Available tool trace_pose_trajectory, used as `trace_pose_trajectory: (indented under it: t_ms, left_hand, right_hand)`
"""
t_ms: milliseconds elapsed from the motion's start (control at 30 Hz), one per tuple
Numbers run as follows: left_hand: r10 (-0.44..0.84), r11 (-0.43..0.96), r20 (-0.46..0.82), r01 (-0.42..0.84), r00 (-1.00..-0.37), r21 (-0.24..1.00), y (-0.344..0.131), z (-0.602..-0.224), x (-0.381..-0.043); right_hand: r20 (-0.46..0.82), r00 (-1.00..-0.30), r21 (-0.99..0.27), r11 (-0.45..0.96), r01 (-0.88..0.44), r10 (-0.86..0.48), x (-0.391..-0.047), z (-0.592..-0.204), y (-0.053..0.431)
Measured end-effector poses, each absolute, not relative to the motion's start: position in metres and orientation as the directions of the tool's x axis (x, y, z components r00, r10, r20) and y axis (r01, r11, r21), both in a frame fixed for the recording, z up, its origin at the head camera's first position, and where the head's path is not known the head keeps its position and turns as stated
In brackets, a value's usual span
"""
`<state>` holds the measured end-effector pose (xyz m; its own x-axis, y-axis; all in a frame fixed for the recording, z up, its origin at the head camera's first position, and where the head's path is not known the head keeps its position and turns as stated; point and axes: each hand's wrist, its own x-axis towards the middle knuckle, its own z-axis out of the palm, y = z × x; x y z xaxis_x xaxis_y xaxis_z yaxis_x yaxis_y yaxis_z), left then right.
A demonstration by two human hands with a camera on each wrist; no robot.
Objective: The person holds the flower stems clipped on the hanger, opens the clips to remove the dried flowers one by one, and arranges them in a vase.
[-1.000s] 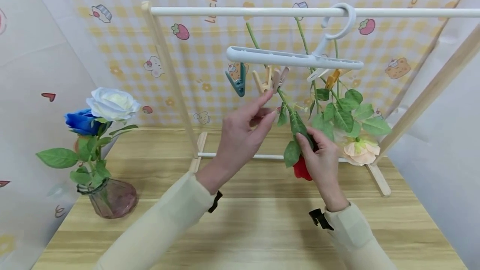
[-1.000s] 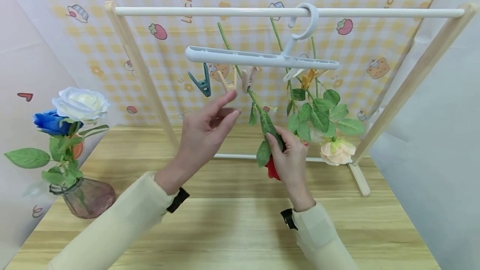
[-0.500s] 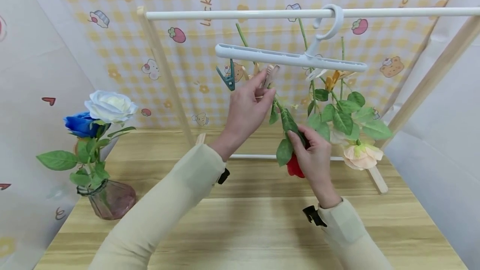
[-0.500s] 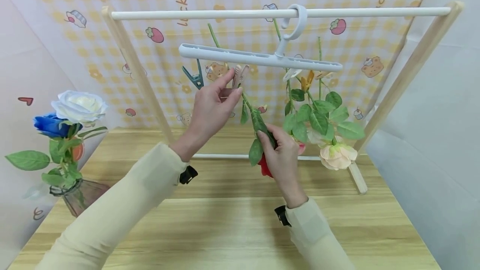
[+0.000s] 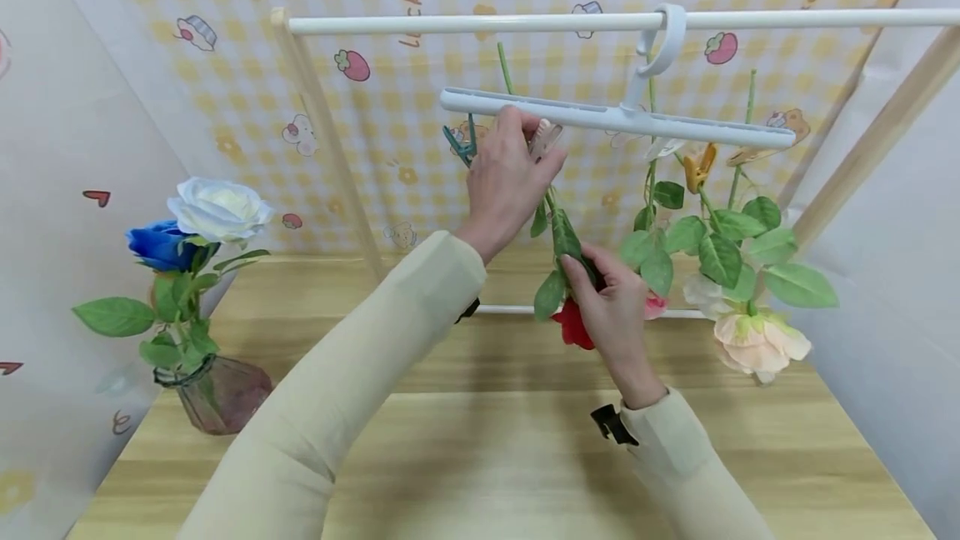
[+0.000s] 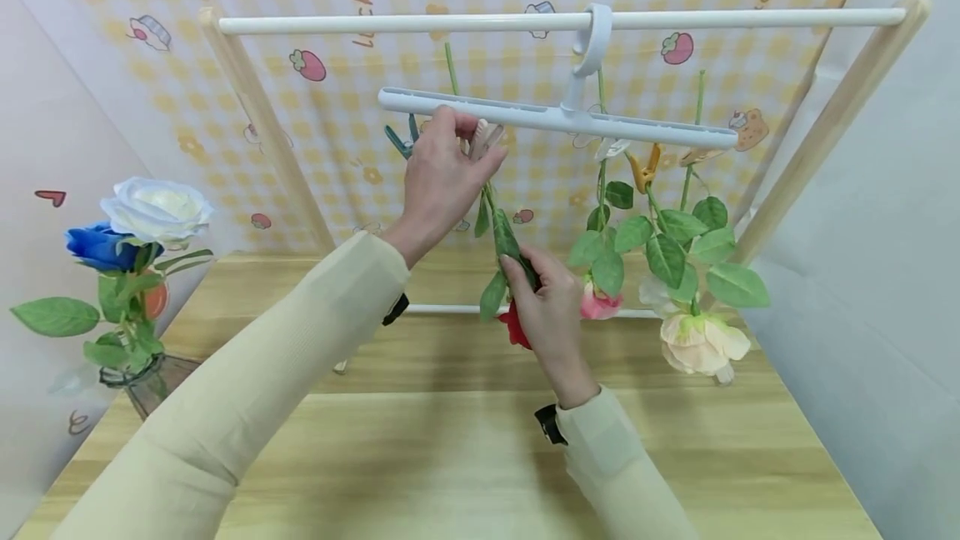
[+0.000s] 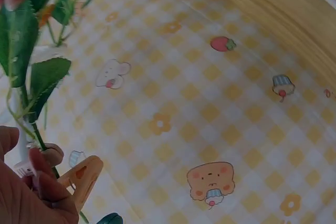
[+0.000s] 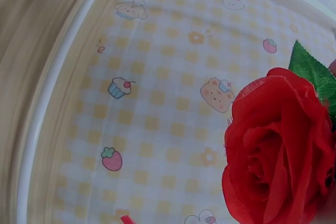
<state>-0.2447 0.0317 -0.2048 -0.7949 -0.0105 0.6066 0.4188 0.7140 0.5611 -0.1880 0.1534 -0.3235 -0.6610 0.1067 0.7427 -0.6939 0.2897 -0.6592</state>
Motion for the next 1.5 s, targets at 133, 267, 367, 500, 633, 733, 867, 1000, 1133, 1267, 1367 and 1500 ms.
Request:
trace_pose_trajectory:
  t_ms: [133, 267, 367, 500, 633, 733, 867, 1000, 1133, 1267, 1367, 1500]
  left_hand:
    - [-0.028, 0.778, 0.627, 0.377, -0.778, 0.503, 0.037, -0.203, -0.254]
    - [-0.021, 0.826, 0.659, 0.359, -0.751, 0.435, 0.040, -0.207, -0.263]
    - [-0.010, 0.855, 0.695, 0.355, -0.719, 0.379, 0.041, -0.210, -0.268]
    - [0.005, 0.884, 0.721, 0.340, -0.693, 0.321, 0.042, -0.212, -0.271]
    - [0.025, 0.900, 0.705, 0.323, -0.709, 0.293, 0.042, -0.211, -0.271]
    - [0.041, 0.906, 0.697, 0.320, -0.716, 0.275, 0.043, -0.211, -0.270]
    - [0.053, 0.916, 0.702, 0.315, -0.710, 0.249, 0.044, -0.210, -0.271]
    - [0.055, 0.931, 0.690, 0.288, -0.722, 0.227, 0.047, -0.207, -0.274]
    - [0.055, 0.933, 0.676, 0.279, -0.735, 0.227, 0.048, -0.205, -0.275]
    - [0.073, 0.916, 0.680, 0.319, -0.730, 0.244, 0.048, -0.205, -0.275]
    - [0.084, 0.905, 0.667, 0.337, -0.740, 0.259, 0.049, -0.204, -0.275]
    - [0.089, 0.905, 0.613, 0.321, -0.785, 0.279, 0.050, -0.200, -0.274]
  right_hand:
    - [0.737, -0.666, -0.668, 0.270, -0.693, 0.114, -0.188, -0.321, 0.151]
    - [0.740, -0.660, -0.665, 0.278, -0.693, 0.126, -0.186, -0.320, 0.150]
    - [0.747, -0.653, -0.658, 0.282, -0.698, 0.126, -0.186, -0.321, 0.149]
    - [0.747, -0.654, -0.657, 0.284, -0.698, 0.122, -0.186, -0.322, 0.148]
    - [0.752, -0.650, -0.648, 0.305, -0.698, 0.110, -0.185, -0.324, 0.147]
    - [0.773, -0.627, -0.620, 0.327, -0.713, 0.098, -0.186, -0.324, 0.146]
    - [0.802, -0.590, -0.580, 0.353, -0.734, 0.093, -0.187, -0.322, 0.146]
    - [0.821, -0.563, -0.556, 0.363, -0.748, 0.096, -0.188, -0.322, 0.145]
    - [0.831, -0.552, -0.538, 0.358, -0.763, 0.073, -0.188, -0.323, 0.143]
    - [0.831, -0.550, -0.538, 0.367, -0.759, 0.081, -0.187, -0.323, 0.142]
    - [0.832, -0.546, -0.538, 0.381, -0.752, 0.098, -0.187, -0.321, 0.143]
    - [0.835, -0.542, -0.533, 0.394, -0.749, 0.100, -0.186, -0.319, 0.146]
